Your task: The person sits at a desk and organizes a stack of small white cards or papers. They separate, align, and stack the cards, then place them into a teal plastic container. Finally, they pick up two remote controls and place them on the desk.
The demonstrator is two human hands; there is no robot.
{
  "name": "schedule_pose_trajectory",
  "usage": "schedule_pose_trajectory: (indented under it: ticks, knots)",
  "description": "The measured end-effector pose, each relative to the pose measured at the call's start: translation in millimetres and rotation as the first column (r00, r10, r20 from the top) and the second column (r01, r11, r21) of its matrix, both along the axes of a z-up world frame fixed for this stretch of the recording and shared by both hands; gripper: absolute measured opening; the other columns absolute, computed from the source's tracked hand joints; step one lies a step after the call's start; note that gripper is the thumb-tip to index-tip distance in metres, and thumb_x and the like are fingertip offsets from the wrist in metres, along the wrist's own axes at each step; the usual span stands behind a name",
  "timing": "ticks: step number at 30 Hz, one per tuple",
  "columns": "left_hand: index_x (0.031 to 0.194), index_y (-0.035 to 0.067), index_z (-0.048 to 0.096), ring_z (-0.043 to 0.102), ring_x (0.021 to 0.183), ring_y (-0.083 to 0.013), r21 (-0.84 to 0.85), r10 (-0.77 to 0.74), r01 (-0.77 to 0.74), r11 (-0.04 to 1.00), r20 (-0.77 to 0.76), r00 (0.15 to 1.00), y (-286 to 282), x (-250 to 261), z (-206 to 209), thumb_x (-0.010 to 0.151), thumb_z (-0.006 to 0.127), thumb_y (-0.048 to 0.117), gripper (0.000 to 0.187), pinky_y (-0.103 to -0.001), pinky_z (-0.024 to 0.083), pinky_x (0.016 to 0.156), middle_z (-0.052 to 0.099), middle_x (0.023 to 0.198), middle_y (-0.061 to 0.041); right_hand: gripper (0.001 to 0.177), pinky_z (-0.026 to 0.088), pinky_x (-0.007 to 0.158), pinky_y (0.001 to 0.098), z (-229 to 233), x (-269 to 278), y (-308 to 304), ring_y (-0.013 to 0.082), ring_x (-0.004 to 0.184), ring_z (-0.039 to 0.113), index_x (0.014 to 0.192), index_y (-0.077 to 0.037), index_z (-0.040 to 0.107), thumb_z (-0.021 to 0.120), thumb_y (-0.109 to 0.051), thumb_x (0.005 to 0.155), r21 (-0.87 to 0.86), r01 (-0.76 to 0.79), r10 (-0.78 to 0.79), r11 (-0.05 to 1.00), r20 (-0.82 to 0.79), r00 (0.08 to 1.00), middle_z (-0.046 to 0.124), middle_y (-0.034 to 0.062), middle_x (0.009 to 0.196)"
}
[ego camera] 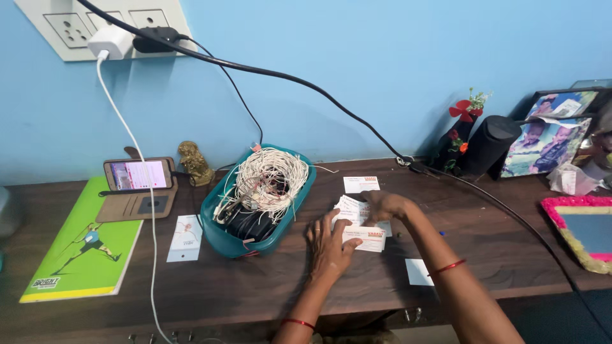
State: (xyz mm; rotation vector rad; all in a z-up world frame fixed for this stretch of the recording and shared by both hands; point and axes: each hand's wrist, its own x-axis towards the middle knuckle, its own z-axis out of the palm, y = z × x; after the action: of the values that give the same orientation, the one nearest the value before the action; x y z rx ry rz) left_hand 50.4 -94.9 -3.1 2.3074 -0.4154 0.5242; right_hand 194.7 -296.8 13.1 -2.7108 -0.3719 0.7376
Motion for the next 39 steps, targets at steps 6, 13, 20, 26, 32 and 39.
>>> schedule_pose_trajectory:
  ticks: [6,13,20,26,32,39]
  knots:
    - [0.114,0.015,0.065,0.042,0.132,-0.037,-0.037,0.004,-0.007,0.999,-0.094,0.996,-0.4,-1.7,4.8,0.079,0.081,0.035,0.043,-0.059,0.026,0.108,0.046,0.145,-0.01,0.086,0.057,0.086,0.0364,-0.8,-7.8,-0.5,0.0255,0.104,0.069,0.133,0.001,0.055,0.094,-0.013,0.057,0.173,-0.023,0.011,0.985,0.066,0.998,0.072,0.0161,0.113]
    - [0.121,0.011,0.057,0.037,0.136,-0.0409,-0.075,-0.013,0.004,0.997,-0.125,0.992,-1.2,3.9,-2.2,0.078,0.084,0.037,0.057,-0.058,0.026,0.107,0.032,0.156,-0.016,0.061,0.058,0.076,0.0428,-15.8,-5.6,3.7,0.0293,0.088,0.07,0.123,0.006,0.059,0.081,-0.021,0.073,0.586,0.551,-0.223,0.594,-0.539,0.812,0.075,0.0184,0.099]
    - [0.134,0.008,0.044,0.035,0.14,-0.0376,-0.153,0.014,-0.049,0.987,-0.225,0.974,-1.8,4.4,-0.2,0.07,0.089,0.034,0.082,-0.055,0.023,0.11,0.034,0.155,-0.016,0.05,0.055,0.088,0.038,-4.1,-24.6,-6.4,0.0212,0.095,0.069,0.12,0.001,0.062,0.079,0.005,0.073,0.38,0.092,-0.073,0.92,-0.064,0.995,0.075,0.0118,0.104]
    - [0.154,0.012,0.026,0.039,0.14,-0.0355,-0.118,0.013,-0.036,0.992,-0.194,0.981,-3.8,7.5,-7.9,0.071,0.089,0.03,0.106,-0.055,0.018,0.114,0.042,0.15,-0.02,0.049,0.057,0.082,0.0365,-0.9,-28.9,-13.5,0.0195,0.094,0.068,0.122,0.0,0.064,0.072,-0.001,0.074,0.651,0.023,0.068,0.759,-0.115,0.991,0.075,0.0113,0.107]
    - [0.159,0.019,0.018,0.047,0.135,-0.0332,-0.374,-0.106,-0.057,0.926,-0.402,0.91,-5.4,11.9,-18.1,0.075,0.087,0.014,0.109,-0.05,0.033,0.113,0.05,0.146,-0.018,0.05,0.057,0.084,0.036,56.9,-67.0,13.4,0.0199,0.097,0.07,0.124,-0.007,0.062,0.083,-0.019,0.08,0.42,0.129,-0.076,0.898,-0.143,0.987,0.076,0.0123,0.106]
    - [0.154,0.023,0.017,0.054,0.123,-0.0228,-0.761,-0.278,-0.038,0.647,-0.283,0.918,8.7,6.1,-14.0,0.061,0.085,-0.011,0.12,-0.037,0.056,0.101,0.041,0.147,-0.006,0.055,0.053,0.088,0.0462,68.6,-123.6,33.4,0.0394,0.107,0.064,0.116,-0.002,0.058,0.084,-0.004,0.068,0.292,-0.178,0.029,0.94,0.452,0.892,0.066,0.0195,0.113]
